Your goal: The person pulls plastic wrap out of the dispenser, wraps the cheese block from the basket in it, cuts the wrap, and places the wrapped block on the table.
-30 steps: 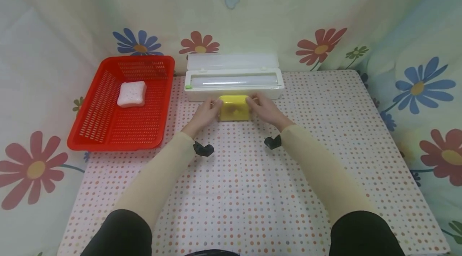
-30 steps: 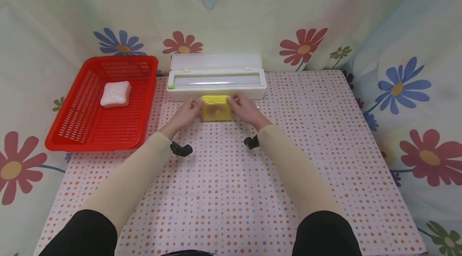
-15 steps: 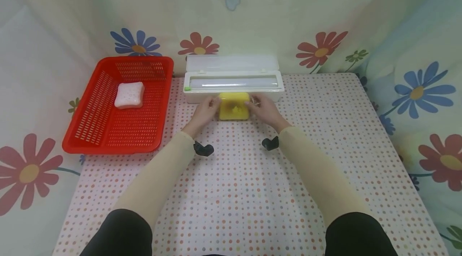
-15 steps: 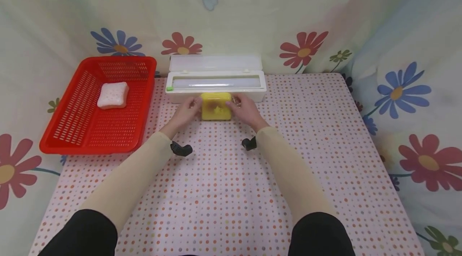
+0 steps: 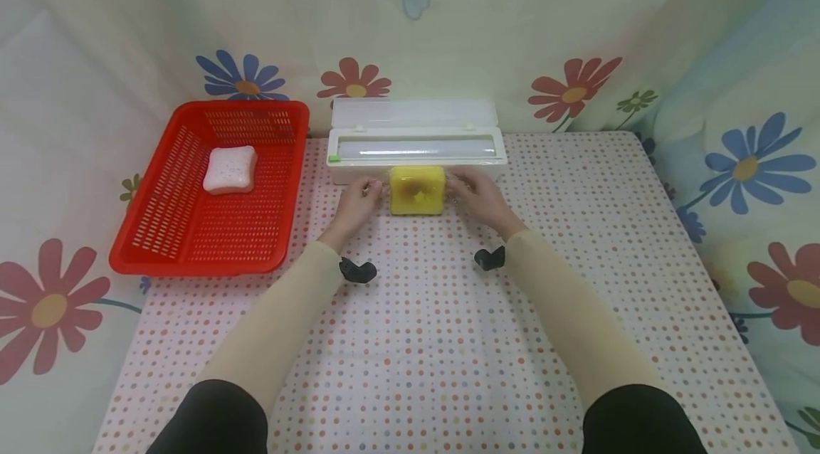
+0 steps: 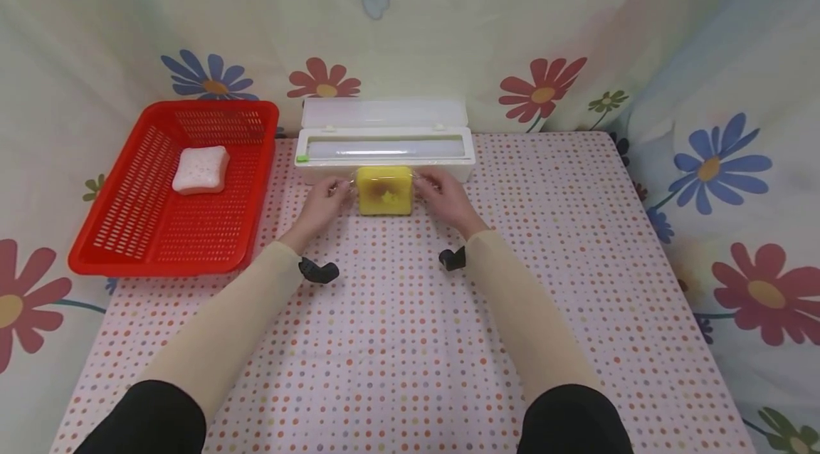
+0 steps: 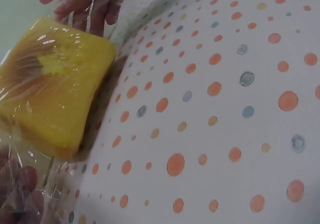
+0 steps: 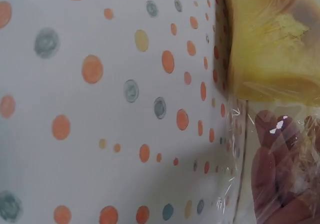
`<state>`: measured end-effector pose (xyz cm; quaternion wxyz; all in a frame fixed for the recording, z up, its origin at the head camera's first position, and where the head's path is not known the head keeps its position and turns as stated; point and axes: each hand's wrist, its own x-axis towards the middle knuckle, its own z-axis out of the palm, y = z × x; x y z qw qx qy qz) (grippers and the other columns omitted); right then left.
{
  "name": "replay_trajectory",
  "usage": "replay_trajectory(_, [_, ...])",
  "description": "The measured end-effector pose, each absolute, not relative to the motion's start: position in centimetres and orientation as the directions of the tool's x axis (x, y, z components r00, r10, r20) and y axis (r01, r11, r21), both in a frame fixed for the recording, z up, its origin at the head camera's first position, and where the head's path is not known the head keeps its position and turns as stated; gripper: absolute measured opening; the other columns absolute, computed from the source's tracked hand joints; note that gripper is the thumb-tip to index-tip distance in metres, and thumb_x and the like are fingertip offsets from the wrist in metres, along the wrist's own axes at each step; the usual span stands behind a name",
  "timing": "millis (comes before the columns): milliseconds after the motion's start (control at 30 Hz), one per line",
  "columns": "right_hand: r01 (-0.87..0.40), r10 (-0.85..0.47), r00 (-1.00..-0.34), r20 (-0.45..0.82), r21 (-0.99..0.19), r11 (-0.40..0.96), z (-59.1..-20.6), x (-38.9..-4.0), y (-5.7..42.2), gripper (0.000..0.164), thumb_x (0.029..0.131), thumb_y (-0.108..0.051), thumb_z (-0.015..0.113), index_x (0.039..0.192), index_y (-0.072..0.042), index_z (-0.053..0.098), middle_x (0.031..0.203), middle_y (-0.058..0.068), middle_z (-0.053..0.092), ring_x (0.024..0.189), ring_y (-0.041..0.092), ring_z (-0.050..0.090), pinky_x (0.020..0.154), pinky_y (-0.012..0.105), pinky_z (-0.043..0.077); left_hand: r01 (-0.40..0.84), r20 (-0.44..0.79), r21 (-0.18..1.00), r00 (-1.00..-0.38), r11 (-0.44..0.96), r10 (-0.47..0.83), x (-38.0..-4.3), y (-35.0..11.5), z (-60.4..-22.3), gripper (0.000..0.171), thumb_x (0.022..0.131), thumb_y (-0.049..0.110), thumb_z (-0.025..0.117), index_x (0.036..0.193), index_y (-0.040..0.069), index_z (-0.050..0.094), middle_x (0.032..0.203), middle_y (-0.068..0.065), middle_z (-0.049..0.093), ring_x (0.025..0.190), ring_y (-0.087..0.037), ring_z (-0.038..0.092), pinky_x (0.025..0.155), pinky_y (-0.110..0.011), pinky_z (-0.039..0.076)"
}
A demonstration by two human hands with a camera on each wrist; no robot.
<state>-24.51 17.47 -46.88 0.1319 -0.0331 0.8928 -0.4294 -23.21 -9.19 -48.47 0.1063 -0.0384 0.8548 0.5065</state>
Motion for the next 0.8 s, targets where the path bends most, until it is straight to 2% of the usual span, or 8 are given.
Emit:
replay_trajectory(167, [0.053,-0.097,-0.984,-0.151,-0.76,0.648,-46.9,-24.1,17.6,0.043,0.106,-0.031,0.054,0.144,-0.011,0.05,0.146,0.014,0.056,0.136,0.031,0.053,0.116,0.049,0.043,-0.042,-0.054,0.832,-0.999,0.553,0.004,-23.4,-8.5,-48.4,0.026,0.106,0.029,0.055,0.123,0.01,0.052,0.13,-0.013,0.06,0.131,-0.031,0.056,0.111,-0.046,0.048])
replay_trajectory(300, [-0.007,-0.065,-0.996,-0.057,-0.694,0.72,-46.9,-23.9,17.0,0.036,0.105,-0.028,0.058,0.133,-0.006,0.054,0.134,0.016,0.061,0.125,0.033,0.06,0.108,0.048,0.05,0.042,0.036,0.759,-0.999,0.65,0.022,-23.5,-8.0,-48.5,0.017,0.104,0.022,0.057,0.115,0.009,0.059,0.123,-0.011,0.06,0.12,-0.028,0.059,0.104,-0.044,0.051])
replay_trajectory(467, [-0.146,-0.114,-0.989,0.091,-0.547,0.824,-47.3,-23.7,16.0,0.024,0.104,-0.022,0.059,0.119,-0.005,0.064,0.119,0.016,0.061,0.113,0.032,0.058,0.099,0.047,0.051,0.061,0.068,0.699,-0.998,0.713,0.019,-23.4,-7.7,-48.7,0.021,0.103,0.02,0.058,0.119,0.013,0.069,0.131,-0.01,0.056,0.126,-0.026,0.051,0.11,-0.044,0.045])
replay_trajectory(600, [-0.216,-0.146,-0.972,0.182,-0.469,0.856,-47.8,-23.7,15.4,0.02,0.102,-0.016,0.06,0.115,-0.004,0.069,0.112,0.016,0.06,0.108,0.033,0.055,0.097,0.046,0.048,0.078,0.101,0.682,-0.995,0.727,0.013,-23.3,-7.6,-48.8,0.023,0.102,0.02,0.06,0.119,0.012,0.072,0.129,-0.011,0.057,0.126,-0.028,0.049,0.11,-0.045,0.042])
replay_trajectory(700, [-0.202,-0.135,-0.976,0.17,-0.484,0.852,-48.2,-23.8,15.0,0.021,0.102,-0.014,0.057,0.118,-0.004,0.068,0.115,0.016,0.062,0.109,0.032,0.057,0.098,0.046,0.049,0.057,0.073,0.691,-0.997,0.721,0.009,-23.2,-7.6,-48.8,0.026,0.101,0.022,0.06,0.122,0.012,0.071,0.129,-0.01,0.056,0.125,-0.027,0.049,0.109,-0.045,0.042])
replay_trajectory(800, [-0.13,-0.091,-0.991,0.097,-0.549,0.826,-48.5,-23.8,14.8,0.026,0.104,-0.015,0.052,0.125,-0.004,0.063,0.12,0.014,0.063,0.111,0.03,0.059,0.1,0.045,0.051,0.017,0.016,0.716,-1.0,0.697,0.009,-23.1,-7.6,-48.8,0.03,0.103,0.025,0.057,0.128,0.013,0.068,0.132,-0.008,0.057,0.128,-0.026,0.051,0.11,-0.044,0.044])
